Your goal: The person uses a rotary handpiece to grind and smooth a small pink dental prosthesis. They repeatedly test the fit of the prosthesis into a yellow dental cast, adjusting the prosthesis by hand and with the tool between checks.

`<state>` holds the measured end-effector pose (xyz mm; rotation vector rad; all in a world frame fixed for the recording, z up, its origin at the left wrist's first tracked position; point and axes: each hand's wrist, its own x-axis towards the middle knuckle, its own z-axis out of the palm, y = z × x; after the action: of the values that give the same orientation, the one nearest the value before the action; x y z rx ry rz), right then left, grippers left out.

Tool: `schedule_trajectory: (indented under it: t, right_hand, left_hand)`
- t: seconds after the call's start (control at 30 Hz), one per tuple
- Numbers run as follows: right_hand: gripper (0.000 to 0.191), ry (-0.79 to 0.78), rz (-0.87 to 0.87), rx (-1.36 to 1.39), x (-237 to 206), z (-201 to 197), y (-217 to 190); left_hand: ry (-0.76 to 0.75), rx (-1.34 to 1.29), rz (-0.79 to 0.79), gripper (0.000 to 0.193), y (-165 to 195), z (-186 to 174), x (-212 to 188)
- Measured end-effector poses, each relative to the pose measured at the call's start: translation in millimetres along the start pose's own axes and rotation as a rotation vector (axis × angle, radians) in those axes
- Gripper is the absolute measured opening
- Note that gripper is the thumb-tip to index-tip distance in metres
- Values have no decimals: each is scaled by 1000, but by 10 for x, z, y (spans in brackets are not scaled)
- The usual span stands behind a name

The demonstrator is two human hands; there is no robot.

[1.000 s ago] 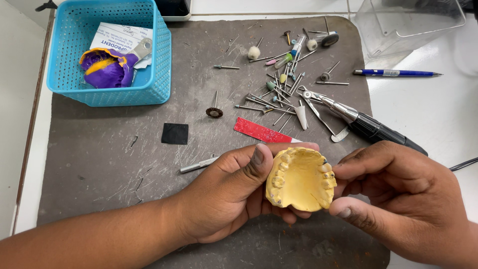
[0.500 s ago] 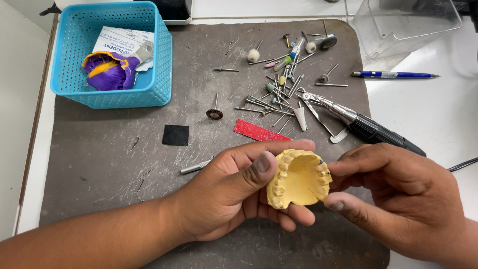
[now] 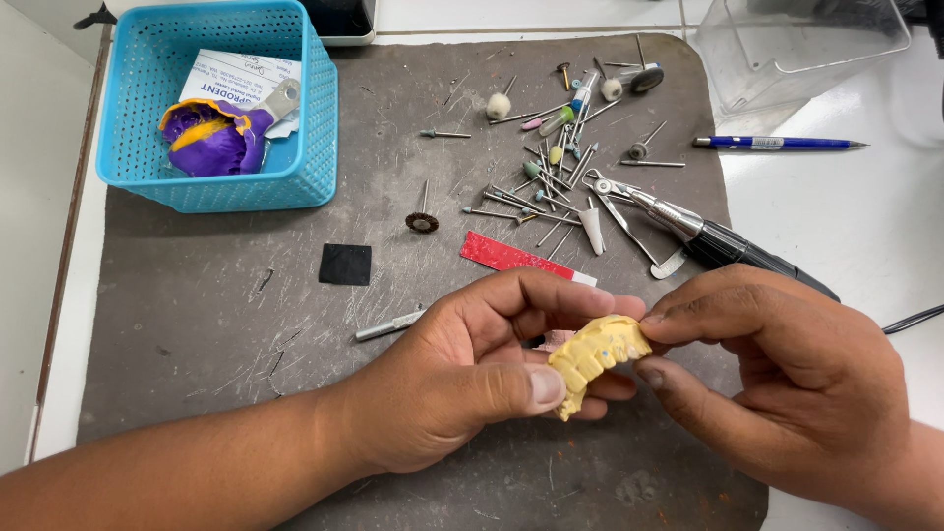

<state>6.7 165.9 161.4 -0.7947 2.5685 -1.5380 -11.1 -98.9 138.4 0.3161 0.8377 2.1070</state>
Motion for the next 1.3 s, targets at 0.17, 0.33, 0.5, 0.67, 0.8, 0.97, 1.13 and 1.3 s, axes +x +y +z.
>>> schedule_trajectory:
  t: [0.17, 0.33, 0.5, 0.67, 0.8, 0.97, 1.13, 1.3]
  right_hand:
    - [38, 36, -142, -339, 5, -17, -85]
    - [41, 44, -249, -384, 24, -15, -153]
    - [42, 63, -286, -403, 79, -18, -168]
    - [40, 82, -399, -383, 87, 0, -201]
    - [34, 104, -453, -367, 25, 29, -221]
    - [25, 7, -135, 130, -113, 58, -203]
    - [24, -154, 152, 509, -216, 83, -143]
    - [23, -182, 183, 490, -260, 75, -92]
  left_hand:
    - [-60, 37, 127, 52, -93, -35, -29]
    - [-52, 119, 195, 65, -107, -63, -40]
    - [-45, 217, 172, 68, -18, -23, -37]
    - [-75, 272, 206, 70, -35, 26, -54]
    - [-94, 435, 359, 64, -123, 56, -92]
    - [4, 1022, 556, 68, -111, 114, -219]
    - [24, 1285, 721, 70, -71, 172, -224]
    - [15, 1333, 769, 73, -74, 175, -195]
